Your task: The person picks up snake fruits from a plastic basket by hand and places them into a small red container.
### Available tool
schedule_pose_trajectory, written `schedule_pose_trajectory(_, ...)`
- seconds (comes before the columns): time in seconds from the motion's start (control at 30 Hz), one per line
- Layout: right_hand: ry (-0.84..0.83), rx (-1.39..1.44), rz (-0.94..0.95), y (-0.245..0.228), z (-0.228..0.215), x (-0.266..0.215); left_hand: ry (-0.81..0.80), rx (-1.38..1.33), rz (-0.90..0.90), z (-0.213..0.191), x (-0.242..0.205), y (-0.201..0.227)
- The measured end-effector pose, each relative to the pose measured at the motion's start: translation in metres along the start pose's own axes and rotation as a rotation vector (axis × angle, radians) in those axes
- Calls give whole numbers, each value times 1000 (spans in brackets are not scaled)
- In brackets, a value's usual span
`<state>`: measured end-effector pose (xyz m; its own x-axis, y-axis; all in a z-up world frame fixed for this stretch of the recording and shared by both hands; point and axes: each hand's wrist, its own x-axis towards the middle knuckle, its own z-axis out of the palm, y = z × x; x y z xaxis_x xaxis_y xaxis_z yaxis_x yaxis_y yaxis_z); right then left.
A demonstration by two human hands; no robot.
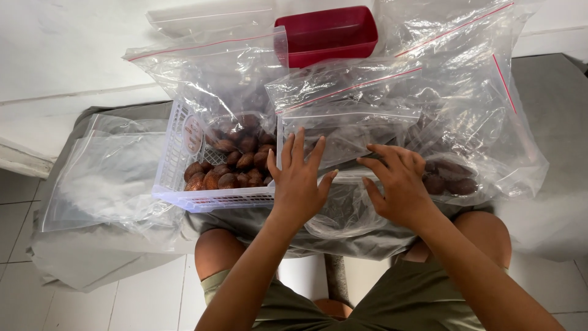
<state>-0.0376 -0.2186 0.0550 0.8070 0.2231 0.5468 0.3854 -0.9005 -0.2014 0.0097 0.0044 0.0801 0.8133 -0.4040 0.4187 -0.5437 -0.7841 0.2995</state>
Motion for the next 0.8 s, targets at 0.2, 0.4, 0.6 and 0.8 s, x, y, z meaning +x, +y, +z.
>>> schedule_pose_trajectory(0.2,9,-4,4,-5,-6,-1,67,-109,54,-14,-17,11)
schedule_pose_trajectory(0.4,-156,369,15,-13,-2,-9,-86,-194,140,35,-57,-3)
schedule_pose_trajectory(0.6,-838,71,184,-15,19,-5,-390,106,145,72,-63,-14)
schedule_pose_trajectory(0.8,-991,-125,325,3,33,4,-545,166,-15,40,-44,0)
